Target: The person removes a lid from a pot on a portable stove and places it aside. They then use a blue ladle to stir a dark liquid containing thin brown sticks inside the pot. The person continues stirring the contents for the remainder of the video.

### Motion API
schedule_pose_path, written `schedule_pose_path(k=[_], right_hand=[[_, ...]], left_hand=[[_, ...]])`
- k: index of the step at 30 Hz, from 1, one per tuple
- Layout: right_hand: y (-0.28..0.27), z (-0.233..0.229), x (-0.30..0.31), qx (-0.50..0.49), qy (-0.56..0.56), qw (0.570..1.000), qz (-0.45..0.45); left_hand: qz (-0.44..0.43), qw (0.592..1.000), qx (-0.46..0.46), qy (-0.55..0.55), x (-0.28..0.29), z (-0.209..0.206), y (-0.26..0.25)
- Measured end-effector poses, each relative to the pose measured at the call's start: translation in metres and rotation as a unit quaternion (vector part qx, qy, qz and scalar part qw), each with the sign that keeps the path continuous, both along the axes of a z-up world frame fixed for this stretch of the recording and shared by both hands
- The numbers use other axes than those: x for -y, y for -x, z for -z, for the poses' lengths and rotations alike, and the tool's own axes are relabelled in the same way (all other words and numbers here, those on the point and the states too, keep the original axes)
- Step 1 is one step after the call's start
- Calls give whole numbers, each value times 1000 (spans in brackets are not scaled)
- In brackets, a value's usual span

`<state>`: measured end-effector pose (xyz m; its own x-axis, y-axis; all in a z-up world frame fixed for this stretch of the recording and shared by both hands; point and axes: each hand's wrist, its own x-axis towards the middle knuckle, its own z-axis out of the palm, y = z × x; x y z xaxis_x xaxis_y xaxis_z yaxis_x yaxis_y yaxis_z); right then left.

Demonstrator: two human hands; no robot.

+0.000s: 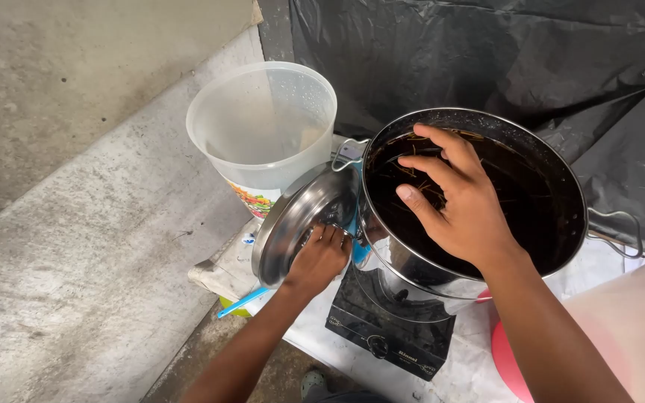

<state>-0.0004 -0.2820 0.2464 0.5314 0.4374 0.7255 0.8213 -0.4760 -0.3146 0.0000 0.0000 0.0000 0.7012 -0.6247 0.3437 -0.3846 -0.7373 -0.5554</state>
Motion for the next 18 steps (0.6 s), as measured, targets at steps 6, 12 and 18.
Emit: schedule_pose_path(k=[6,12,18], right_hand=[[2,-1,-1,2,-2,1000,3],[1,1,2,8,-6,1000,9],[1,1,2,0,5,1000,12]], left_hand=[[5,999,0,-39,10,-15,-17],[75,997,-22,-23,5,-7,-49],[132,991,-24,11,-6,2,-76]])
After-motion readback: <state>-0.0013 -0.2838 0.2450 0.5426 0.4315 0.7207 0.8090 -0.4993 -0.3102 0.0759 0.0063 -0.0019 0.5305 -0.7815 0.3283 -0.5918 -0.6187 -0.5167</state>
